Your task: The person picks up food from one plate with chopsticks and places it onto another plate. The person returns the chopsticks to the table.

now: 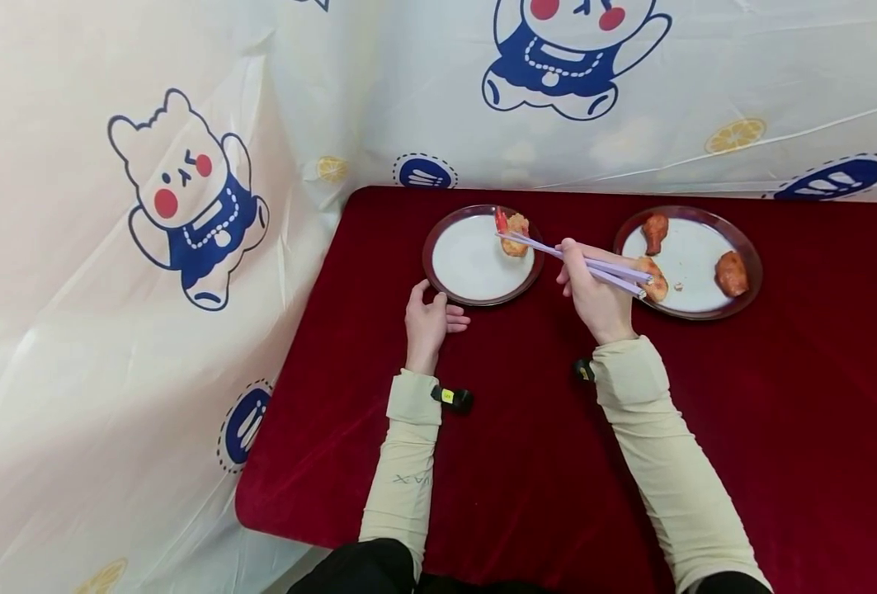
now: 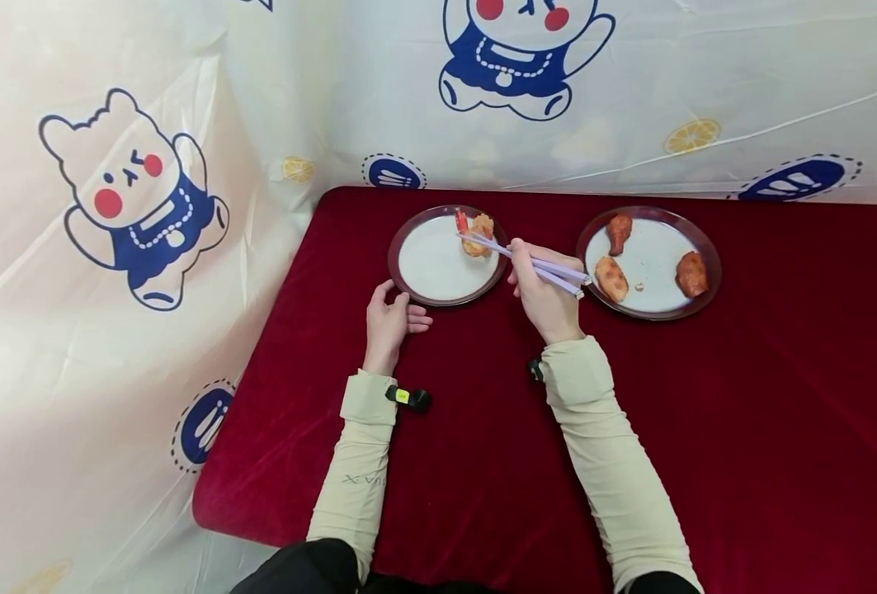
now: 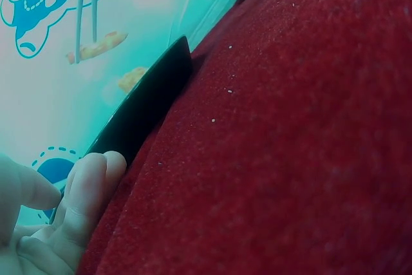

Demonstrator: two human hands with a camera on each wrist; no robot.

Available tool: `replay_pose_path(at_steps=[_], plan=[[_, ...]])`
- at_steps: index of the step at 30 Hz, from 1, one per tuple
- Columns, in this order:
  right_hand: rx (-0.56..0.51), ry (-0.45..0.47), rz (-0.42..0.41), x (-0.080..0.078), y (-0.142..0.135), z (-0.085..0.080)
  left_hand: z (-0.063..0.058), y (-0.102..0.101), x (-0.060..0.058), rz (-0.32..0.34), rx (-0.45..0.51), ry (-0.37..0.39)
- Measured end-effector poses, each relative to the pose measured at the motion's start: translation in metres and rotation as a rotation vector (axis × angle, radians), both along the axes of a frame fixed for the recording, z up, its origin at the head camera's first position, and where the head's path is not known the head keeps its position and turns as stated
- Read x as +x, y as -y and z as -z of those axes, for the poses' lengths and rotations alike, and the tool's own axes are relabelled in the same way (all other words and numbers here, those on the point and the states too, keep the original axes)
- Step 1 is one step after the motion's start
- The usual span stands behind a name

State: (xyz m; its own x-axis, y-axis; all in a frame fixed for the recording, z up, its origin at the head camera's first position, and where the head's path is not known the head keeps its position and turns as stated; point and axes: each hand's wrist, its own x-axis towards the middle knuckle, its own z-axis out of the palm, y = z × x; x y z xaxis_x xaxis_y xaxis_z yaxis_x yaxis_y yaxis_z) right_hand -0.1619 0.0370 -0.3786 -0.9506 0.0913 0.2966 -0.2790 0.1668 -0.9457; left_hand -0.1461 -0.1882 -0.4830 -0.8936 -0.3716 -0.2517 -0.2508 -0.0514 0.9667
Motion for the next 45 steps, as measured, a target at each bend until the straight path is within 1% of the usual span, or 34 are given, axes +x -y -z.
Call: replay_pose_path(at_steps=[11, 15, 22, 26, 34, 38, 45], plan=[[0.022, 0.028, -0.013, -0.007, 0.014, 0.001, 0.0, 0.001, -0.002, 0.005, 0.001, -0.005], [0.027, 0.047, -0.021, -0.013, 0.019, 0.005, 0.0, 0.002, -0.002, 0.004, -0.004, -0.006], [-0.004, 0.08, -0.049, -0.035, 0.026, 0.034, 0.001, 0.003, -0.001, 0.005, 0.017, -0.004], [-0.001, 0.108, -0.052, -0.043, 0.031, 0.042, 0.001, 0.004, -0.002, 0.017, 0.033, 0.009], [0.039, 0.168, -0.041, -0.048, 0.041, 0.045, 0.002, 0.005, -0.001, 0.042, 0.026, 0.029], [0.055, 0.163, -0.041, -0.05, 0.044, 0.045, 0.001, 0.004, 0.0, 0.033, 0.02, 0.025], [0.064, 0.156, -0.041, -0.055, 0.048, 0.046, 0.001, 0.002, 0.001, 0.016, -0.003, -0.005]])
